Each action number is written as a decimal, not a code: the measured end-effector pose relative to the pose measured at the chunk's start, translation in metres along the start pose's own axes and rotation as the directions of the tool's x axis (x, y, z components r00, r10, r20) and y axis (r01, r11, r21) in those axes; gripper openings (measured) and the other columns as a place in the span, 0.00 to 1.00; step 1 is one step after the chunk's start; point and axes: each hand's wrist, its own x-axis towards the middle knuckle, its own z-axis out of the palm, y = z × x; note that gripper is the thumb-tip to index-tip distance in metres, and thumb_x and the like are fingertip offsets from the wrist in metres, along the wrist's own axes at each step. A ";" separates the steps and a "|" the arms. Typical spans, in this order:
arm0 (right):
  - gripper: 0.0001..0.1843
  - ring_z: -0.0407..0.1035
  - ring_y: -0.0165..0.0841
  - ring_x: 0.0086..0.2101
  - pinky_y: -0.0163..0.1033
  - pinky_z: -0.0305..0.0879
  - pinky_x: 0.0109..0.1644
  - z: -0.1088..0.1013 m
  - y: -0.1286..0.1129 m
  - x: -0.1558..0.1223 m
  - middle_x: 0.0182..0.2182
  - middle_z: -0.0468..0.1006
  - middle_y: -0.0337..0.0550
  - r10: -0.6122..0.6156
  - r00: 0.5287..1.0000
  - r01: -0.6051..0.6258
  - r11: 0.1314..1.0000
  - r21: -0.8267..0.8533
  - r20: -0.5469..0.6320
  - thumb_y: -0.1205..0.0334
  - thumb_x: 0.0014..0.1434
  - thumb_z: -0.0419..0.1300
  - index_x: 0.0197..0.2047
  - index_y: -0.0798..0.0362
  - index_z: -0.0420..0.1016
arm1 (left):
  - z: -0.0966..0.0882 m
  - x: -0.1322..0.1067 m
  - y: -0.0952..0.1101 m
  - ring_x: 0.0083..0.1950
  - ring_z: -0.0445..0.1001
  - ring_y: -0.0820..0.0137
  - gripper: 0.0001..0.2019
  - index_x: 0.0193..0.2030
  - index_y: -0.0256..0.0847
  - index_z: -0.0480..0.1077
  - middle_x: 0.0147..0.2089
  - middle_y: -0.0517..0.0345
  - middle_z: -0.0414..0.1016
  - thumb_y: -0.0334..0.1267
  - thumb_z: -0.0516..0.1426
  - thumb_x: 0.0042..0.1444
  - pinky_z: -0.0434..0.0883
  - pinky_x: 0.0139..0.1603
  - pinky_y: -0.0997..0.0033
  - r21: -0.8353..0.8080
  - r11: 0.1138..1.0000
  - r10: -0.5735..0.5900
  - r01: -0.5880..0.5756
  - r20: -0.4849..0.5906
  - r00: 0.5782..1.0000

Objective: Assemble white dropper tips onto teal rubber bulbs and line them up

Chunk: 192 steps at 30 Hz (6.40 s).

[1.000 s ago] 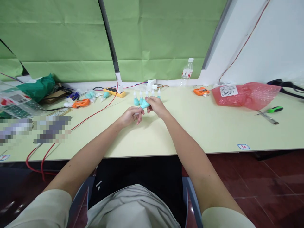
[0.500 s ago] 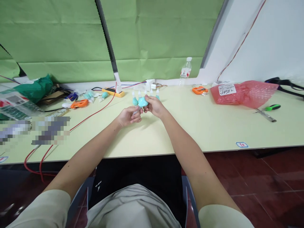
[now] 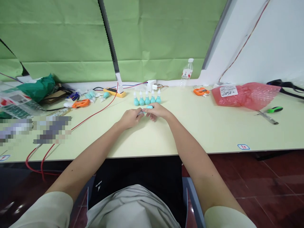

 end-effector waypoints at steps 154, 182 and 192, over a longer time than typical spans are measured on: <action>0.09 0.64 0.26 0.17 0.31 0.56 0.16 0.008 0.020 0.025 0.21 0.71 0.38 0.012 0.974 0.028 0.985 0.170 -0.225 0.65 0.60 0.64 0.29 0.55 0.70 | 0.015 0.007 -0.017 0.35 0.73 0.68 0.11 0.43 0.40 0.75 0.34 0.58 0.78 0.40 0.62 0.54 0.68 0.36 0.69 -0.383 0.920 -0.044 0.084 0.112 0.993; 0.21 0.67 0.28 0.26 0.34 0.65 0.25 0.027 -0.005 0.005 0.27 0.74 0.41 -0.271 0.959 0.284 0.914 0.288 -0.085 0.47 0.51 0.75 0.34 0.56 0.78 | 0.001 0.006 0.000 0.39 0.74 0.70 0.02 0.39 0.42 0.72 0.38 0.56 0.75 0.34 0.58 0.64 0.71 0.38 0.70 -0.401 0.904 -0.039 -0.149 -0.423 0.905; 0.24 0.66 0.28 0.23 0.35 0.66 0.24 0.030 -0.001 0.006 0.25 0.73 0.40 -0.297 0.949 0.315 0.914 0.257 -0.105 0.42 0.50 0.74 0.31 0.56 0.77 | -0.001 0.006 0.001 0.38 0.71 0.70 0.04 0.39 0.41 0.71 0.38 0.55 0.72 0.38 0.58 0.64 0.71 0.39 0.70 -0.458 0.878 -0.048 -0.140 -0.375 0.926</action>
